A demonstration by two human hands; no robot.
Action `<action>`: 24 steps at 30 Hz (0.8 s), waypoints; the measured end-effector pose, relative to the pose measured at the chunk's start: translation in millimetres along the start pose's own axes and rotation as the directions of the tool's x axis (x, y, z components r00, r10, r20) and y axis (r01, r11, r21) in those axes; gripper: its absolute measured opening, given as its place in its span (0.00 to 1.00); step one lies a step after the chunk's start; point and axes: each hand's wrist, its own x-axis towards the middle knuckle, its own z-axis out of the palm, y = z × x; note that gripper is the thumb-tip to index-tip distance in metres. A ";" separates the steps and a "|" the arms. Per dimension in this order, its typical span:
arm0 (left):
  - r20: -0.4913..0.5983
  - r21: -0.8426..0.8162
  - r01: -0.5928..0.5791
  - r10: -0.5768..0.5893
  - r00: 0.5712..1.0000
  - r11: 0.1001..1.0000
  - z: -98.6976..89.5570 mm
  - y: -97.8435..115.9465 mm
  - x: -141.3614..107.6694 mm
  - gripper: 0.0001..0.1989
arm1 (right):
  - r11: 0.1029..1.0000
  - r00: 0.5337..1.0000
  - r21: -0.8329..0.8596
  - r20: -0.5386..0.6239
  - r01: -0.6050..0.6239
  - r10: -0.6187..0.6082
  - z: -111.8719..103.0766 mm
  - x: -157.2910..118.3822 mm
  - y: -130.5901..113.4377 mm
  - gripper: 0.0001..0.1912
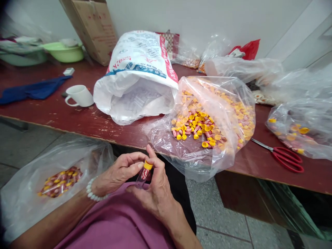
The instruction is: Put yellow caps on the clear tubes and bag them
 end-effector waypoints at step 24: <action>0.107 0.875 -0.331 0.526 0.844 0.353 5.8 -14.2 -7.9 0.09 | 0.990 0.991 0.073 -0.038 -0.123 0.126 -27.1 1.1 -6.9 0.04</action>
